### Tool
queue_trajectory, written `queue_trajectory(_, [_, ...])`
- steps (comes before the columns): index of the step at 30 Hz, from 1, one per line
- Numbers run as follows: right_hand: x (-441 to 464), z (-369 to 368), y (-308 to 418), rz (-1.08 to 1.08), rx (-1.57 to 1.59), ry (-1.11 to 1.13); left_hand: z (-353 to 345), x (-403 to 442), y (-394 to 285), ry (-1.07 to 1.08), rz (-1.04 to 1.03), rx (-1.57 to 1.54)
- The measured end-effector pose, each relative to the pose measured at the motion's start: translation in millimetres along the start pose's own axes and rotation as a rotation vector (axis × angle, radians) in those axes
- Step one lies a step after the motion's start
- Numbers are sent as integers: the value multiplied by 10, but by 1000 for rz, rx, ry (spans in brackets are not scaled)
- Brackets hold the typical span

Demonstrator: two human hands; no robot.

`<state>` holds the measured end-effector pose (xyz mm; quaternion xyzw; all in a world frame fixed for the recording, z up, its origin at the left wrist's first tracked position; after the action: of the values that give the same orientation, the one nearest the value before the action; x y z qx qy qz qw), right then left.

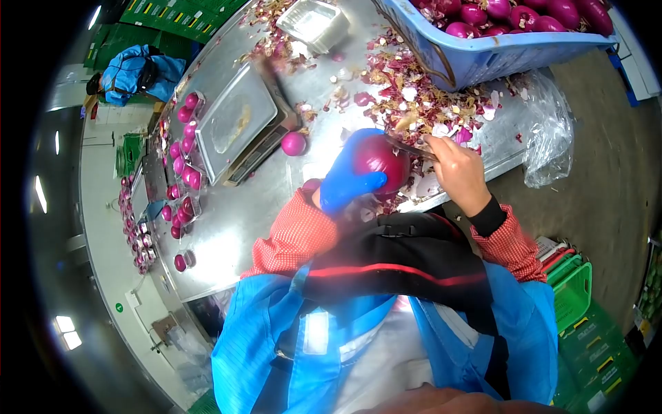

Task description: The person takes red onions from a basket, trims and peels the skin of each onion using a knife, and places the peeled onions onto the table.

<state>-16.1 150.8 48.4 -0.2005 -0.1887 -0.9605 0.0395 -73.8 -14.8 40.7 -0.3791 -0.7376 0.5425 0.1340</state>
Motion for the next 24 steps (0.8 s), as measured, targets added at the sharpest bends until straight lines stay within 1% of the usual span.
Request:
queue_trajectory(3, [-25,24,22,-29,59,10,13,-7,10,-28,7,33])
queue_trajectory(6, [93,22,40,-237,481,93,30,47,33,-40,-55,90])
queue_trajectory(9, [168,-151,-3,-324,836,261,-76,57,-5,23,-57,96])
queue_trajectory(10, [252,-100,31,-221,838,161,-89,48,2,25,-50,103])
queue_trajectory(12, [254,-248,3,-200,840,293,-102,39,8,26,-40,119])
queue_trajectory(14, [253,-299,49,-169,838,457,0,53,41,7,-109,294])
queue_trajectory(15, [238,-305,108,-123,799,466,40,48,60,-3,-143,380])
queue_trajectory(17, [123,-318,258,-34,721,482,130,28,100,-109,-167,379])
queue_trajectory(18, [52,-287,420,75,731,494,179,23,99,-163,-182,379])
queue_trajectory(19, [-13,-237,490,24,825,526,221,27,104,-179,-176,389])
queue_trajectory(21, [-136,-347,204,-271,990,503,316,17,119,-216,-164,405])
queue_trajectory(22, [-95,-297,0,-381,908,361,322,2,131,-188,-183,329])
queue_trajectory(23, [-35,-237,-165,-310,436,299,333,-32,163,-199,-174,267])
queue_trajectory(24, [-33,-250,-175,-294,348,312,323,-66,198,-210,-168,206])
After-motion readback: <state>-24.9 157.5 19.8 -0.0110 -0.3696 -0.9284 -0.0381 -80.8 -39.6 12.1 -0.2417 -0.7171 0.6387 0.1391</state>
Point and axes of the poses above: each hand's wrist, its own x-axis towards the middle knuckle, its own z-axis out of the back of the hand, y = z × x, the point moved 9 cm from there along x, towards the middle knuckle, and after that the axes turned 11 degrees about -x, right-handed, at the moved point
